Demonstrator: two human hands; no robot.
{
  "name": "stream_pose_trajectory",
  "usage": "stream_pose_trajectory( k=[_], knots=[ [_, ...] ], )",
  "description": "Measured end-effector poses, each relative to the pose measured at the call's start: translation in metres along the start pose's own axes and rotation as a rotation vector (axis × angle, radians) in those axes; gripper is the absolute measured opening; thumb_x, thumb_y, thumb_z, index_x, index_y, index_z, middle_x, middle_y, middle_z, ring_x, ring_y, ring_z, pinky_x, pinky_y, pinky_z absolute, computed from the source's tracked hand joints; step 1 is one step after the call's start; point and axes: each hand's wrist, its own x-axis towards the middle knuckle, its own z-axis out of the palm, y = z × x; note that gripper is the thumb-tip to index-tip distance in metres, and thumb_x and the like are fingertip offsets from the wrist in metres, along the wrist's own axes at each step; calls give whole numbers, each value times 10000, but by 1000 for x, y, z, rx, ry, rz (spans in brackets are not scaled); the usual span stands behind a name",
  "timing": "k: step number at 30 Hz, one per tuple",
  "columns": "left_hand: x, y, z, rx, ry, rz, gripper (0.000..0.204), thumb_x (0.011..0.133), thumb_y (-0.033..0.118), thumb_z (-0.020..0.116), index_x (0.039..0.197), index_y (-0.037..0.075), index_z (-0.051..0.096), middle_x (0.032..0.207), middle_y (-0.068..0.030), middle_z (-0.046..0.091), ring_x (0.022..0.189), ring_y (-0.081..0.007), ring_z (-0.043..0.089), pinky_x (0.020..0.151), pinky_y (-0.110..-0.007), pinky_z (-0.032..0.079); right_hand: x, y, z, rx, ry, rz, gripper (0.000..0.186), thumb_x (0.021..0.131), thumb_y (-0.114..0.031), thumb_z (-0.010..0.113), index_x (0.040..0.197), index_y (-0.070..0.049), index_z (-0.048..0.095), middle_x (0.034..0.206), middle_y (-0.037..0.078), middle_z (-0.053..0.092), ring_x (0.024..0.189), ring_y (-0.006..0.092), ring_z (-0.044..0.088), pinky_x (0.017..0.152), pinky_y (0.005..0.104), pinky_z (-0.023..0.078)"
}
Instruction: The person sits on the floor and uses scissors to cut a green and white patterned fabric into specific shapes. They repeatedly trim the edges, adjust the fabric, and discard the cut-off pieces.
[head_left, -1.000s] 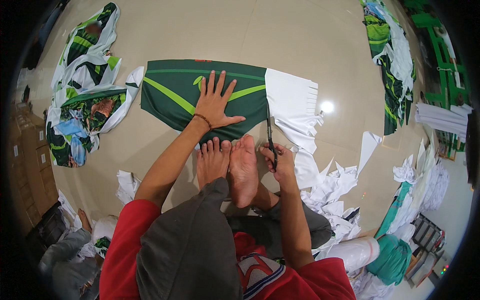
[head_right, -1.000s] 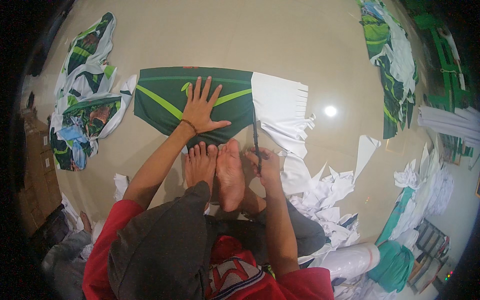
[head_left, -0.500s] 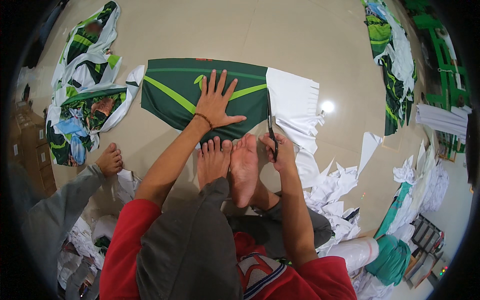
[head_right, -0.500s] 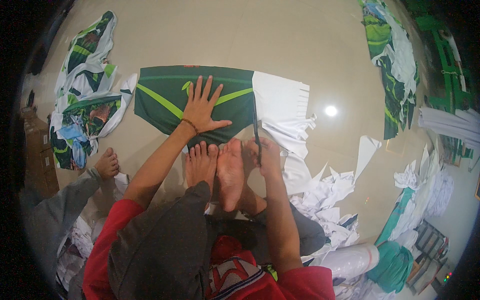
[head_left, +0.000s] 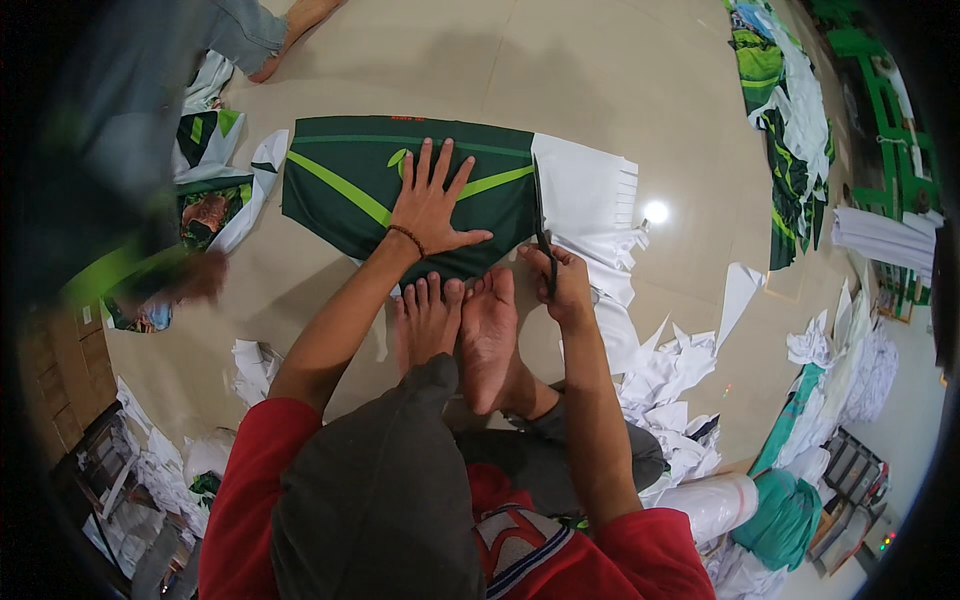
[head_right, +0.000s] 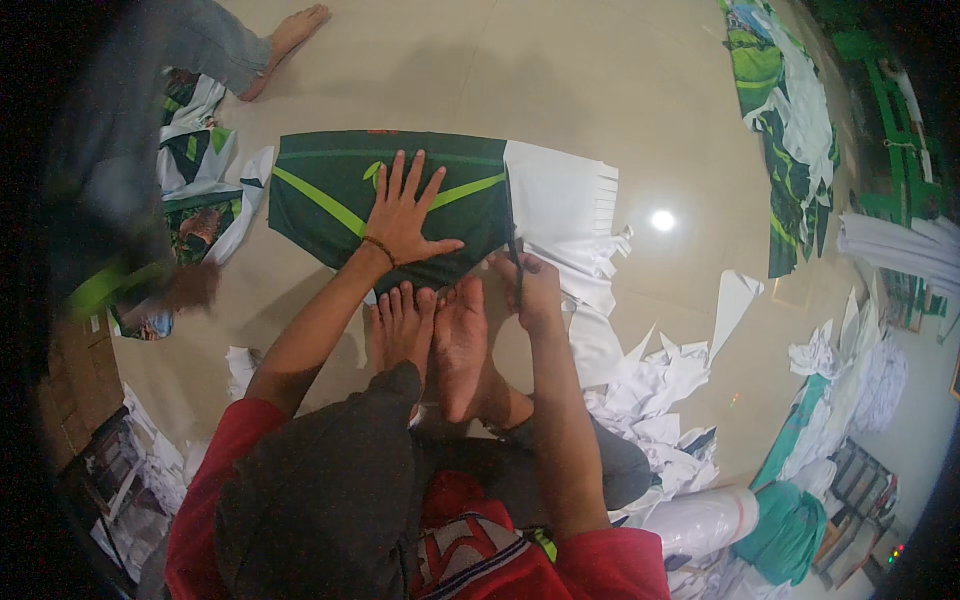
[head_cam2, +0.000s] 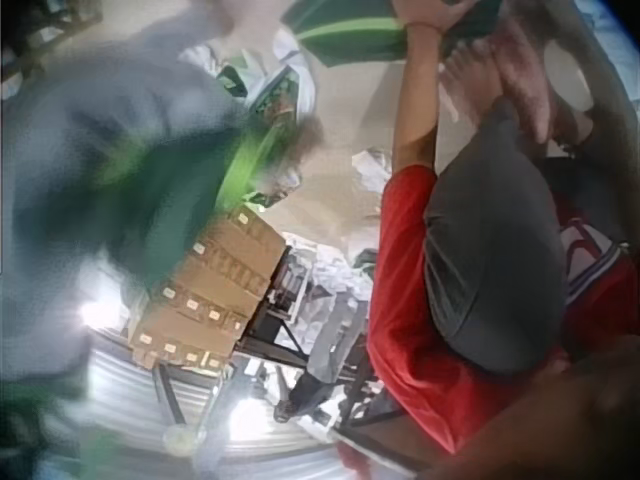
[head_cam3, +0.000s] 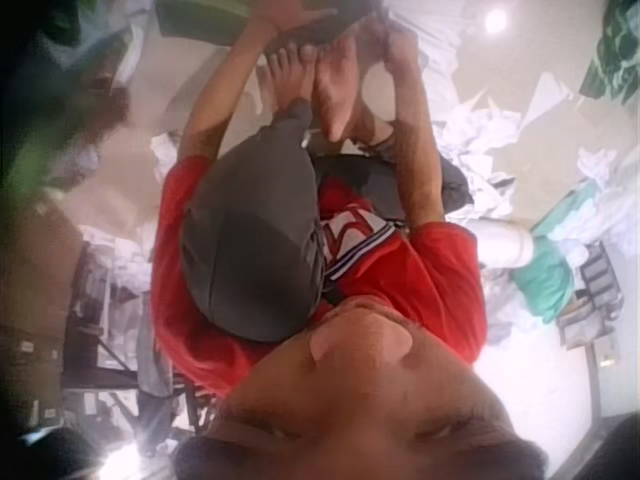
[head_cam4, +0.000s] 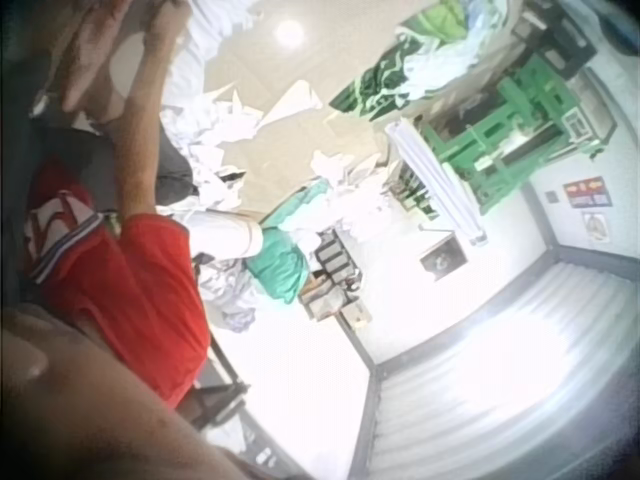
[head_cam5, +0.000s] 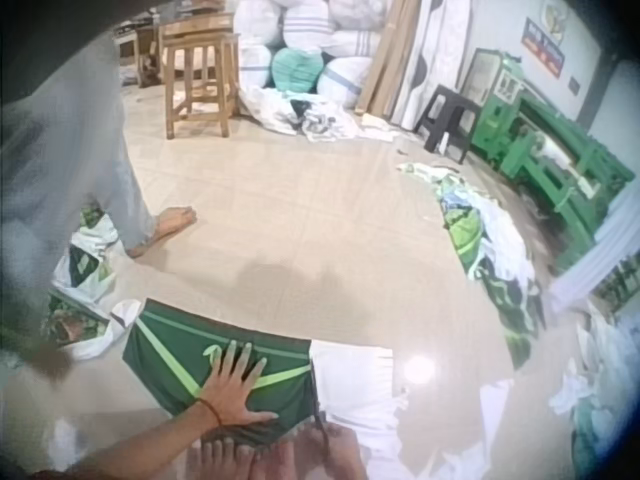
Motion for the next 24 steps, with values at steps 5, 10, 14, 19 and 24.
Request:
stream_pose_trajectory(
  k=[5,10,14,19,24],
  knots=[
    [1,4,-6,-122,-132,-65,1220,738,828,658,1643,149,203,1638,-312,204,1512,-527,193,1198,-630,254,9,-10,0,-44,-8,-32,281,798,-168,881,953,-53,677,641,-27,542,402,57,426,362,226,250],
    [2,5,-7,-411,-301,-158,1232,759,756,709,1657,175,96,1565,-370,296,1437,-538,354,1200,-518,328,11,-13,0,-86,3,-41,283,803,-177,885,935,-58,665,638,-28,541,400,58,425,361,223,256],
    [1,5,-8,-427,-288,-160,1234,755,751,717,1655,166,107,1553,-368,321,1433,-531,366,1193,-526,339,12,-15,4,3,-17,42,279,794,-189,887,897,-73,655,632,-30,542,407,54,428,355,226,256],
    [-2,3,0,-351,-127,-88,1241,755,718,750,1655,170,94,1471,-372,429,1384,-541,424,1173,-540,358,17,-20,18,62,-28,6,272,788,-211,884,880,-61,676,644,-31,536,414,46,424,353,225,255],
    [-5,10,-11,-417,-240,-146,1248,740,722,758,1654,168,115,1462,-368,437,1372,-542,437,1153,-540,385,16,-15,36,164,26,11,304,773,-174,893,834,-90,608,627,-22,526,403,55,416,346,229,252]
  ],
)
